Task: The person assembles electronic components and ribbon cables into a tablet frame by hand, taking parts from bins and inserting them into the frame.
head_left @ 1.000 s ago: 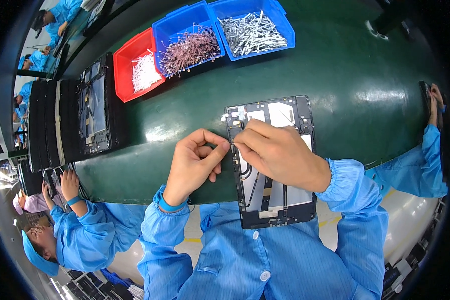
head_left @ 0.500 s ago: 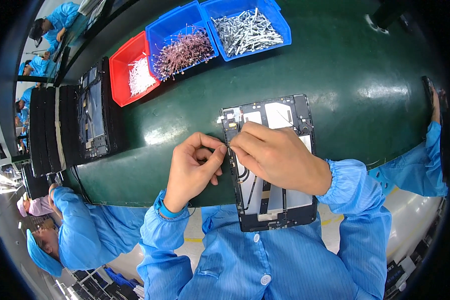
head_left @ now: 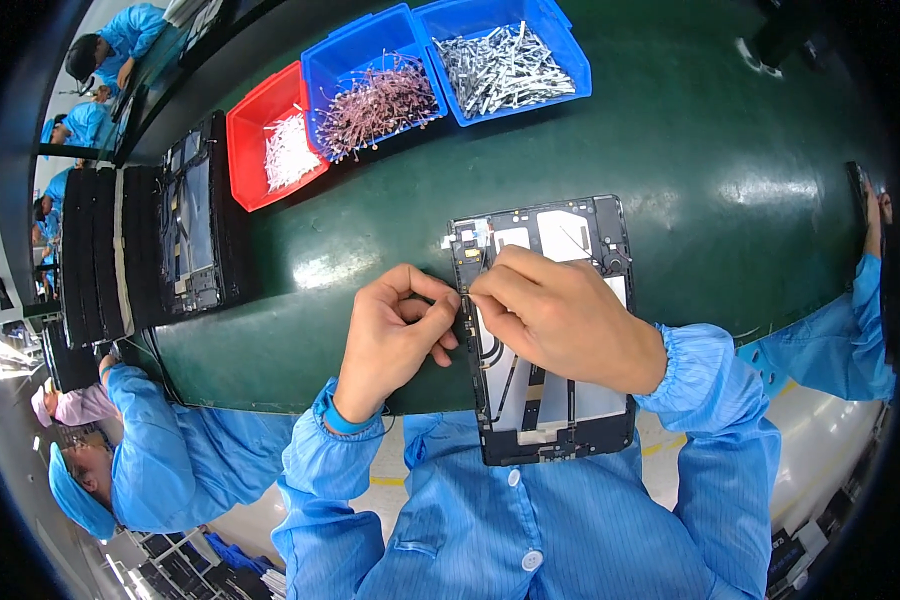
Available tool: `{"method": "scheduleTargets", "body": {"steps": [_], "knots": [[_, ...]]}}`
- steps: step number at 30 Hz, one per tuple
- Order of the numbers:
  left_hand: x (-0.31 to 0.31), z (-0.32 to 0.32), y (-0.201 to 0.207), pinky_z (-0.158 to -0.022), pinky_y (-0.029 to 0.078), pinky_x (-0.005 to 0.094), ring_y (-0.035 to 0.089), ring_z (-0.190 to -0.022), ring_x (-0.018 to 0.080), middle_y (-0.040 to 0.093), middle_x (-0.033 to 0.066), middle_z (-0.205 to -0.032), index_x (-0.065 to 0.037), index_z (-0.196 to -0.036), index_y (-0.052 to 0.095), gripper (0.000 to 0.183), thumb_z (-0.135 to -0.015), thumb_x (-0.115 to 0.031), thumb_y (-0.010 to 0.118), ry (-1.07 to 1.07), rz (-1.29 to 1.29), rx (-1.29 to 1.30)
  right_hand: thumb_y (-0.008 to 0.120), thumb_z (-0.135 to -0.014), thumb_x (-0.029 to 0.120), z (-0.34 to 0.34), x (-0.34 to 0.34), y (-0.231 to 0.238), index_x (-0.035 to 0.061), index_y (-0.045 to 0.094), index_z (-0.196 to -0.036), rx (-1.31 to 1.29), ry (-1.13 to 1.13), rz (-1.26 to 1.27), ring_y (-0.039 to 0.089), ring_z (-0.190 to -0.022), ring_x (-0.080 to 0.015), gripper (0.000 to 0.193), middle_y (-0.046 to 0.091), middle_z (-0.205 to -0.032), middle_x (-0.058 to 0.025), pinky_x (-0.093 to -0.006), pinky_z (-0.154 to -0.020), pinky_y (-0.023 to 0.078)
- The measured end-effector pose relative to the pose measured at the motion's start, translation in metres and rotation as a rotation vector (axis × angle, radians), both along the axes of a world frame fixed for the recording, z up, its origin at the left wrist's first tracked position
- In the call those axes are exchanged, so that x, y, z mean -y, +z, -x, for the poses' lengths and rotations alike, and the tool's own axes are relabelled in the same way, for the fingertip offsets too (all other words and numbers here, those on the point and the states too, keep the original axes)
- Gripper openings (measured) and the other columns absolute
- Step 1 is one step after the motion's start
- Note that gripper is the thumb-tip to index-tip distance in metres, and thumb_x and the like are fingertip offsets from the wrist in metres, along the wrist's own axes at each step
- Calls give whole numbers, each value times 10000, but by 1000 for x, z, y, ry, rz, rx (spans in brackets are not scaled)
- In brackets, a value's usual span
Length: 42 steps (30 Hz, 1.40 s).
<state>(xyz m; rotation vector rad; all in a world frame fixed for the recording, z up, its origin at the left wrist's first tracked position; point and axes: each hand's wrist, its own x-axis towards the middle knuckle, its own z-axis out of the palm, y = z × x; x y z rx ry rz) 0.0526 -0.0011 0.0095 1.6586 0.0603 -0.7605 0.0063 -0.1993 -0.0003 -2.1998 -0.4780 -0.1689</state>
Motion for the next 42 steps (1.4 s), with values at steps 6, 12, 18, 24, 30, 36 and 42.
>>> {"method": "scheduleTargets", "body": {"steps": [6,12,18,24,30,36,42], "knots": [[-1,0,-1,-476,535,229,659,-637,123,662,101,-833,48,-906,576,69,-872,16,626,4,22,20,676,-782,-10,2,-4,0,19,627,-877,-4,-50,-111,634,-627,-219,111,565,-788,-81,-327,-541,516],[-1,-3,-2,-469,525,227,648,-618,124,636,80,-823,28,-926,565,86,-894,-10,635,-36,27,33,652,-793,53,4,0,8,5,586,-795,-92,-162,-94,622,-598,-301,81,566,-748,-115,-395,-540,512],[2,-13,3,-437,505,230,653,-575,118,634,89,-824,33,-927,556,155,-861,-53,667,-140,-27,44,651,-773,57,-1,0,15,-8,590,-769,-98,-125,-7,599,-586,-278,90,560,-696,-118,-376,-537,490],[3,-17,1,-392,476,238,638,-541,122,633,76,-814,13,-907,544,171,-854,-74,682,-216,-132,121,645,-762,93,-42,19,46,-30,650,-786,-345,-158,-69,666,-660,-325,126,657,-704,-193,-395,-615,524],[-4,-5,-7,-382,457,235,653,-538,122,658,77,-787,11,-879,571,197,-856,-137,698,-130,-1,190,665,-828,97,-104,51,49,39,678,-878,250,-312,365,650,-792,-318,77,626,-880,-115,-424,-670,517],[-6,2,-12,-387,431,206,607,-540,76,631,45,-732,2,-901,558,226,-898,-181,691,15,111,189,666,-850,135,-129,52,40,47,668,-893,338,-142,580,644,-808,-303,98,595,-909,-100,-432,-674,523],[-10,1,-15,-387,391,194,563,-528,56,632,31,-750,0,-947,582,219,-921,-194,678,50,172,236,700,-846,101,-108,49,48,34,681,-967,263,-299,4,605,-628,-172,139,647,-820,-81,-295,-551,478]]}}
